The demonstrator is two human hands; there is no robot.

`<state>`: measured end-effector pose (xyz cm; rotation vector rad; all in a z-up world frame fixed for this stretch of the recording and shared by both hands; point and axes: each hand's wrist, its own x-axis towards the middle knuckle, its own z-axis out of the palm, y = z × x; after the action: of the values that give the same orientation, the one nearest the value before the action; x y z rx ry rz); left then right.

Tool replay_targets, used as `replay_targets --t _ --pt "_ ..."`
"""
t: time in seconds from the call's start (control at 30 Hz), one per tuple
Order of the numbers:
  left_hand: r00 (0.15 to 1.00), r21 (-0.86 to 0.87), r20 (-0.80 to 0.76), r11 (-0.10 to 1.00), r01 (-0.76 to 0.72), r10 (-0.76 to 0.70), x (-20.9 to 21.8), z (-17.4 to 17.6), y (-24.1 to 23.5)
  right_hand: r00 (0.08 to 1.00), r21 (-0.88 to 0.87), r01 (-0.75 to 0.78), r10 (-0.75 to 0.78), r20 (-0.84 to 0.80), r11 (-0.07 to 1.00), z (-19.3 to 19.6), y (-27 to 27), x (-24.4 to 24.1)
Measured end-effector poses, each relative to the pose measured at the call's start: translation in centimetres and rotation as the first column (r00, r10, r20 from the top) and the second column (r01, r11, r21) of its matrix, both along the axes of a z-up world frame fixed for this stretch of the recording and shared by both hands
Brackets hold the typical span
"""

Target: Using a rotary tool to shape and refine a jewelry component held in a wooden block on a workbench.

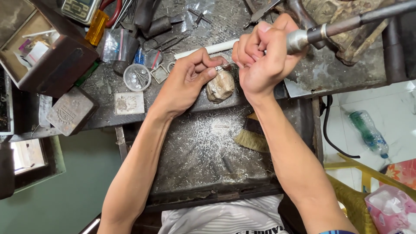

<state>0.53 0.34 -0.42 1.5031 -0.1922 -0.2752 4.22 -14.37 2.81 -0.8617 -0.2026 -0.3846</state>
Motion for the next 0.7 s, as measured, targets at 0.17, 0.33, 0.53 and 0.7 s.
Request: replay_targets --t 0.17,0.33,0.53,0.7 --pt "1.0 0.03 0.025 1.0 0.003 -0.004 0.02 0.25 0.05 1.0 0.006 0.0 0.0 -0.014 1.0 0.15 0.1 0.08" --pt "1.0 0.041 0.021 0.999 0.001 -0.002 -0.03 0.63 0.04 1.0 0.021 -0.003 0.003 -0.013 1.0 0.21 0.21 0.16" --pt "1.0 0.015 0.004 1.0 -0.004 0.004 -0.38 0.15 -0.06 0.999 0.014 0.032 -0.031 -0.037 0.999 0.22 0.25 -0.12" --pt "0.998 0.041 0.052 0.999 -0.034 0.032 -0.5 0.44 -0.12 0.993 0.05 0.09 -0.086 -0.085 0.995 0.78 0.16 0.06"
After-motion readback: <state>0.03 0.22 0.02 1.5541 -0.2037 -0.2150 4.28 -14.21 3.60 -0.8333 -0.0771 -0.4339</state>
